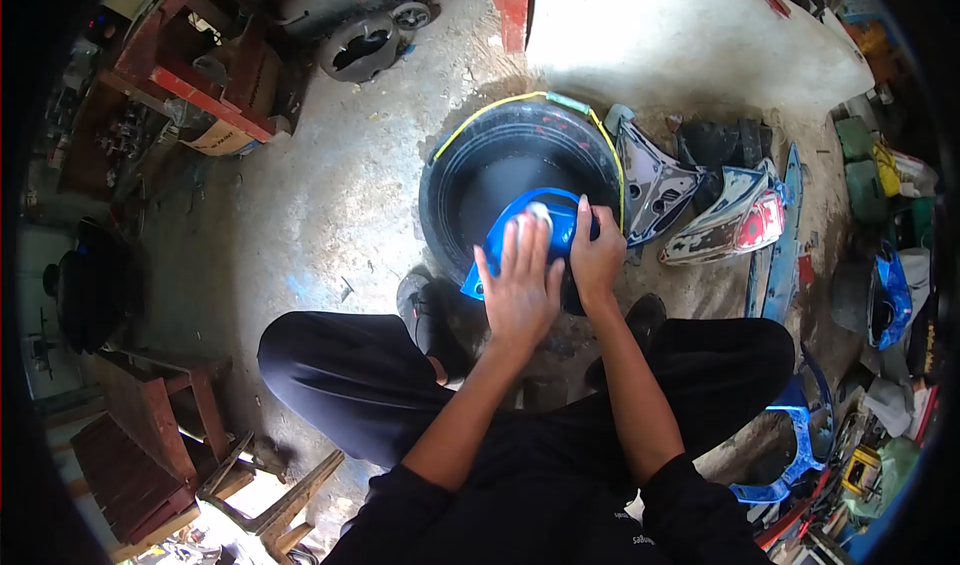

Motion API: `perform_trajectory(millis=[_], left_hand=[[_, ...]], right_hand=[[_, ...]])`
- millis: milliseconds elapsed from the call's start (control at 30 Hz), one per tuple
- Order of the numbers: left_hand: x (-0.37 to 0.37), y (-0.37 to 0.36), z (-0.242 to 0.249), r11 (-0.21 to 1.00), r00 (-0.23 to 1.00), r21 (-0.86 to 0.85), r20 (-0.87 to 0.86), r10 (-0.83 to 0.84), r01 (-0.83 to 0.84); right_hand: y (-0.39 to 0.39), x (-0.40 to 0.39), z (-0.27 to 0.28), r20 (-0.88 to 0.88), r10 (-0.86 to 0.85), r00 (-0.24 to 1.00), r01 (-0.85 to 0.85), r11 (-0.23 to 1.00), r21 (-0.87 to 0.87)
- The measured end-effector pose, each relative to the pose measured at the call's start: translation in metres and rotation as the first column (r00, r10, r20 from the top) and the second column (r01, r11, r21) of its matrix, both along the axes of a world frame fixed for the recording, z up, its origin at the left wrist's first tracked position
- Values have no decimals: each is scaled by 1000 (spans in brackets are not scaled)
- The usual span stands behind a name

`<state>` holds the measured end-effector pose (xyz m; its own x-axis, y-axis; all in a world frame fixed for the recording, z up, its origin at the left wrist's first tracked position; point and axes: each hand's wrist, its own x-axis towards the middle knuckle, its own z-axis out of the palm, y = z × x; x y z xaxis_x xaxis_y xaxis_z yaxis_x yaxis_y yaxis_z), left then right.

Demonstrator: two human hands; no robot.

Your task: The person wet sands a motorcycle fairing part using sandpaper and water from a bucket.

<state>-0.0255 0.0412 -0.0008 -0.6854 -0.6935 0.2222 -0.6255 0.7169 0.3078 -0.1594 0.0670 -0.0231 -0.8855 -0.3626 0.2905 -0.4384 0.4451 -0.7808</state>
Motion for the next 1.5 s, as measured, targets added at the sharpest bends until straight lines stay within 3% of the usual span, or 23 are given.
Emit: perform_trajectory(millis=[167, 233, 300, 433, 533, 633, 700, 767, 833, 900, 967, 1033, 1167, 1233, 1300, 1367, 1467, 1500], left_hand=[[-33, -24, 0, 976, 977, 92, -57, 204, -198], [-14, 2, 1, 998, 997, 61, -69, 22, -18], [6, 22, 6, 997, 1000, 80, -21, -17, 19], [-27, -8, 6, 980, 977, 54, -77, 197, -193], [-51, -35, 3, 934, 950, 198, -42, 310, -296], [-25, 6, 2, 980, 979, 93, -95, 182, -173], [-1, 30, 5, 992, 995, 85, -40, 92, -89], [-2, 25, 1, 994, 996, 69, 9, 86, -86], [-27, 0, 12, 976, 971, 84, -114, 209, -200], [-50, -33, 10, 954, 959, 148, -78, 273, -260], [-50, -36, 18, 943, 960, 205, -48, 275, -260], [-28, -5, 9, 978, 972, 117, -142, 189, -173], [5, 35, 2, 985, 990, 104, 41, 132, -135], [-16, 15, 5, 973, 974, 127, -95, 205, -192], [-42, -24, 9, 959, 960, 149, -106, 259, -242], [-55, -55, 10, 911, 955, 308, -28, 297, -274], [-32, -38, 8, 962, 966, 180, -121, 227, -204], [-16, -22, 11, 965, 971, 145, -59, 231, -220]], right_hand=[[2, 1, 0, -3, 7, 1000, -7, 999, 32], [2, 2, 4, 37, 10, 999, -11, 1000, 23], [-1, 3, 5, 84, 4, 996, -5, 1000, 20], [6, 3, 3, 21, 34, 999, -34, 999, 8], [3, 2, 2, 52, 13, 999, -14, 1000, 5], [3, 2, 5, 92, 13, 996, -14, 1000, 18], [-1, 5, 8, 121, -21, 992, 19, 1000, 15], [3, 2, 0, 23, -14, 1000, 14, 1000, -14], [5, 3, 1, 20, 7, 1000, -7, 1000, -5], [5, 3, 2, 51, 5, 999, -4, 1000, -11], [4, 1, 1, 26, 9, 1000, -9, 1000, -24], [3, 1, 3, 84, 5, 996, -8, 1000, 28], [4, 6, 4, 47, -19, 999, 20, 1000, -20], [7, 3, -3, 24, -10, 1000, 11, 1000, -29], [6, 3, -3, -10, 3, 1000, -4, 999, -54], [5, 5, 4, 40, 3, 999, -1, 999, -54], [3, 5, 6, 81, -19, 997, 22, 999, -34], [0, 3, 7, 81, -23, 996, 27, 999, -41]])
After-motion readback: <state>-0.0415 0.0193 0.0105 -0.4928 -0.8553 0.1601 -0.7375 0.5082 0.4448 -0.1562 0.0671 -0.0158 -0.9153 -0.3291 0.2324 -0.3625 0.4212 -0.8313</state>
